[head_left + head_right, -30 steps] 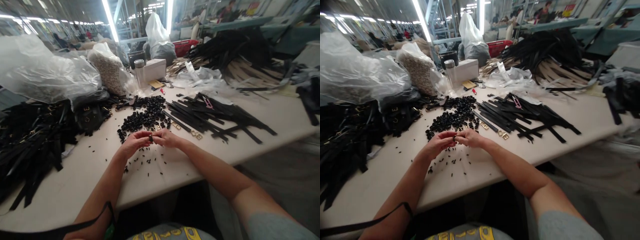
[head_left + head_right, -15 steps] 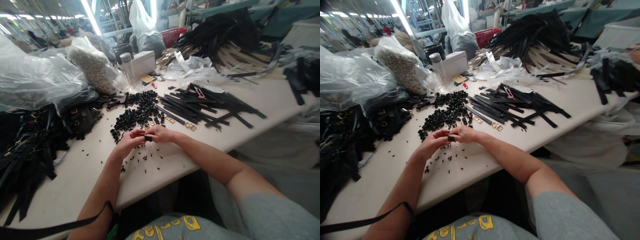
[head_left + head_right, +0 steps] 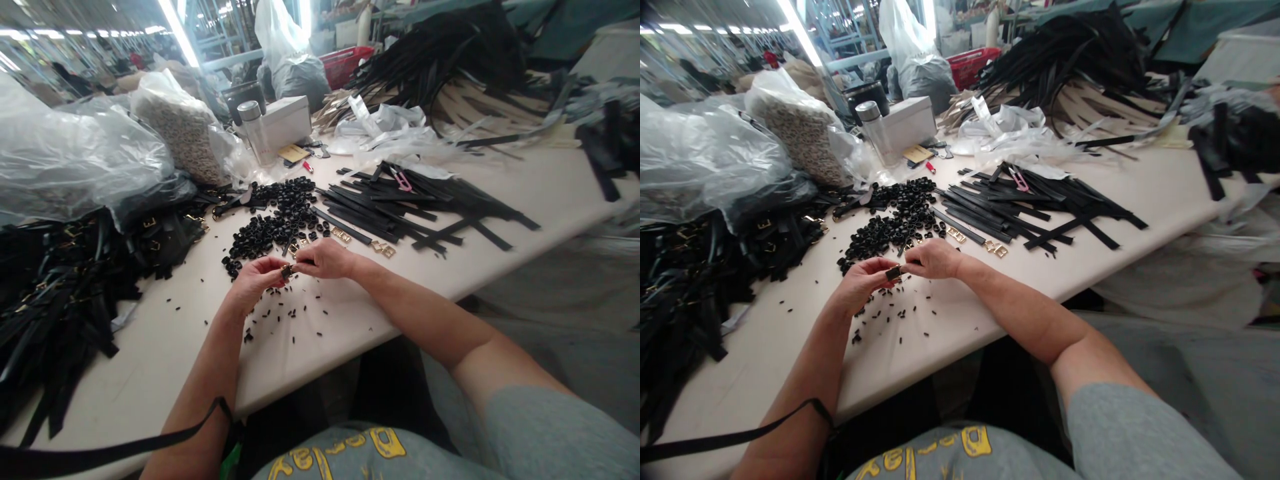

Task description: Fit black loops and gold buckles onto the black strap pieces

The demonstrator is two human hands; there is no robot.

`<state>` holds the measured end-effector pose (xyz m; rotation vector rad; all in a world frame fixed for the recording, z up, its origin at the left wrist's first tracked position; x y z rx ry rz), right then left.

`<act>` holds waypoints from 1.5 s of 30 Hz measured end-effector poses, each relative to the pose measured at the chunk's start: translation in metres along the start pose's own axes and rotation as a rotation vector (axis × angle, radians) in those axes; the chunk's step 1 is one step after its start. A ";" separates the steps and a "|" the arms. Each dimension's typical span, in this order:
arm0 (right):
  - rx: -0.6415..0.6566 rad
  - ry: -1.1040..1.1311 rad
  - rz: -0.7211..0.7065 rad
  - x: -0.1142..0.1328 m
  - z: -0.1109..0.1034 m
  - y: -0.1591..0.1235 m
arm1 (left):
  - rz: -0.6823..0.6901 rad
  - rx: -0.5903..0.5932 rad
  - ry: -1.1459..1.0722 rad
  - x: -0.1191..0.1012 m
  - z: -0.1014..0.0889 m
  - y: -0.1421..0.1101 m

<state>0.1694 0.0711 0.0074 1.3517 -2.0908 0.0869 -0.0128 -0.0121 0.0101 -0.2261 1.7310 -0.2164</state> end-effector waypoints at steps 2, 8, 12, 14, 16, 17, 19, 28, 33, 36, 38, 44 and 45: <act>-0.046 -0.080 -0.021 -0.002 -0.001 -0.001 | -0.006 -0.015 0.060 -0.001 0.004 0.000; -0.316 -0.110 -0.190 -0.003 -0.006 0.002 | -0.009 -0.169 0.023 0.003 0.012 0.006; -0.488 0.015 -0.102 -0.003 -0.004 0.003 | -0.027 -0.290 -0.233 0.005 0.013 0.011; -0.414 0.164 -0.037 -0.003 0.003 0.004 | -0.014 -0.306 -0.304 0.004 0.015 0.011; -0.325 0.377 0.032 -0.004 0.012 0.006 | -0.002 -0.294 -0.328 0.004 0.017 0.011; -0.303 0.489 0.070 -0.004 0.017 0.007 | 0.000 -0.278 -0.326 0.005 0.019 0.010; -0.301 0.694 0.147 -0.004 0.024 0.008 | 0.006 -0.242 -0.308 0.006 0.022 0.010; -0.256 1.291 0.234 0.000 0.032 0.011 | 0.192 -0.254 -0.063 0.010 0.030 0.009; -0.283 1.285 0.241 0.002 0.035 0.012 | 0.268 -0.273 0.003 0.011 0.036 0.012; -0.330 1.248 0.244 0.002 0.036 0.012 | 0.286 -0.290 0.042 0.011 0.039 0.012; -0.349 1.204 0.238 0.001 0.034 0.011 | 0.284 -0.273 0.088 0.012 0.036 0.012; -0.430 1.100 0.282 -0.016 0.028 0.013 | 0.235 -0.368 0.177 0.014 0.001 0.016; -0.433 1.126 0.292 -0.019 0.028 0.014 | 0.233 -0.410 0.222 0.013 -0.006 0.018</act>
Point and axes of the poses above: each hand's wrist, its own y-axis towards the middle knuckle, its own z-axis out of the palm, x = y × z, the point moved 1 cm from there along y, towards the middle knuckle, and after that the axes turned 10 degrees about y, right-handed, at the moved point
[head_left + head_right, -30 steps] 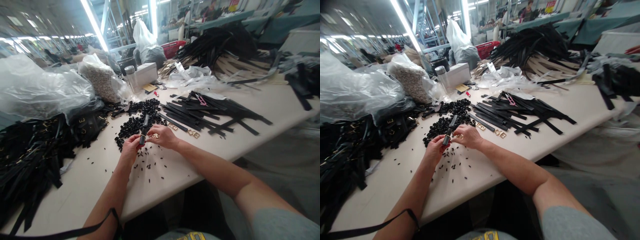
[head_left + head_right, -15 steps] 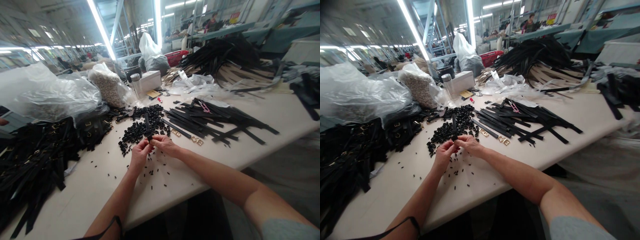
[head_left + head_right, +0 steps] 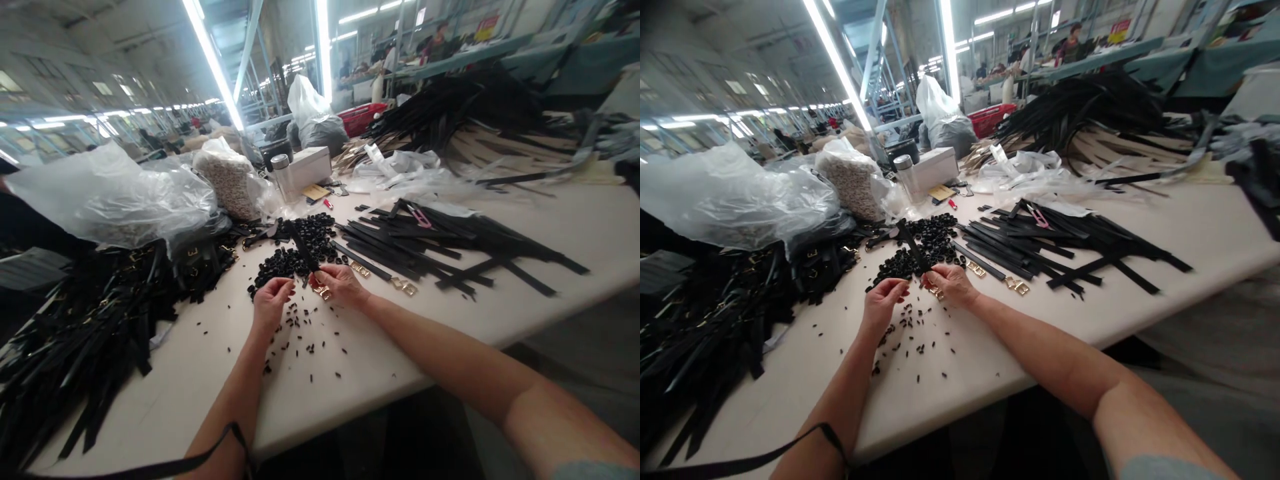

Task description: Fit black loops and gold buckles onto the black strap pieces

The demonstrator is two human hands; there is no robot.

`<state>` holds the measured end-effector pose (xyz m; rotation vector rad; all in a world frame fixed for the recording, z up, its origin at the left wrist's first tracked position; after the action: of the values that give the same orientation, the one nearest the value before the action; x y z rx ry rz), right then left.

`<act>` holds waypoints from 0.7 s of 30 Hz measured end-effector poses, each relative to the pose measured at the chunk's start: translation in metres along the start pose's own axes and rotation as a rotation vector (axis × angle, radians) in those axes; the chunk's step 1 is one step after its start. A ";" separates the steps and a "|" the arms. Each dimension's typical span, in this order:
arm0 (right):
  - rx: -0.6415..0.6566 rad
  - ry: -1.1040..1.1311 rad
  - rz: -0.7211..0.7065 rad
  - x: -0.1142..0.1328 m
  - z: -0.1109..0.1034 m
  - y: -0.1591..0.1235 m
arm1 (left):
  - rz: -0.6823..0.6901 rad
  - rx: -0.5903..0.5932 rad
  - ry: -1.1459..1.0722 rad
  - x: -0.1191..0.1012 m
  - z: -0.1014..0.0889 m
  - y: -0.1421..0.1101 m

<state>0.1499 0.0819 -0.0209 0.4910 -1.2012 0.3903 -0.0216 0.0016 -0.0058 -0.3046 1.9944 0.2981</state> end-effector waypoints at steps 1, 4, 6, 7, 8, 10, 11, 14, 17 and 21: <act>-0.001 0.029 0.015 0.000 -0.001 0.001 | 0.019 -0.029 0.069 0.000 -0.005 0.005; 0.008 0.052 0.048 0.002 -0.003 0.000 | 0.131 -0.076 0.361 -0.005 -0.010 0.017; 0.010 -0.001 0.063 0.003 -0.003 -0.003 | 0.195 -0.085 0.577 -0.012 -0.008 0.024; 0.011 -0.033 0.074 0.003 -0.003 -0.004 | 0.207 -0.066 0.689 -0.014 -0.005 0.028; 0.010 -0.069 0.083 0.003 -0.004 -0.004 | 0.204 -0.033 0.800 -0.016 -0.003 0.032; 0.019 -0.115 0.096 0.001 -0.005 -0.004 | 0.183 0.042 0.952 -0.016 0.002 0.040; 0.025 -0.120 0.097 0.000 -0.006 -0.003 | 0.174 0.073 0.997 -0.016 0.004 0.043; 0.049 -0.130 0.095 -0.001 -0.008 -0.002 | 0.136 0.119 1.056 -0.013 0.006 0.050; 0.080 -0.172 0.101 -0.003 -0.009 -0.001 | 0.067 0.125 1.044 -0.010 0.006 0.054; 0.098 -0.220 0.085 -0.007 -0.010 0.000 | 0.093 0.121 1.065 -0.008 0.010 0.061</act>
<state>0.1555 0.0876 -0.0301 0.5801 -1.4235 0.4785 -0.0312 0.0629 0.0021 -0.3249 3.0658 0.0539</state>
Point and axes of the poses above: each hand's wrist, its own y-axis towards the middle knuckle, its own z-axis out of the palm, x = y × z, the point moved 1 cm from there along y, towards the middle knuckle, and after that the axes turned 10 degrees about y, right-handed, at the moved point
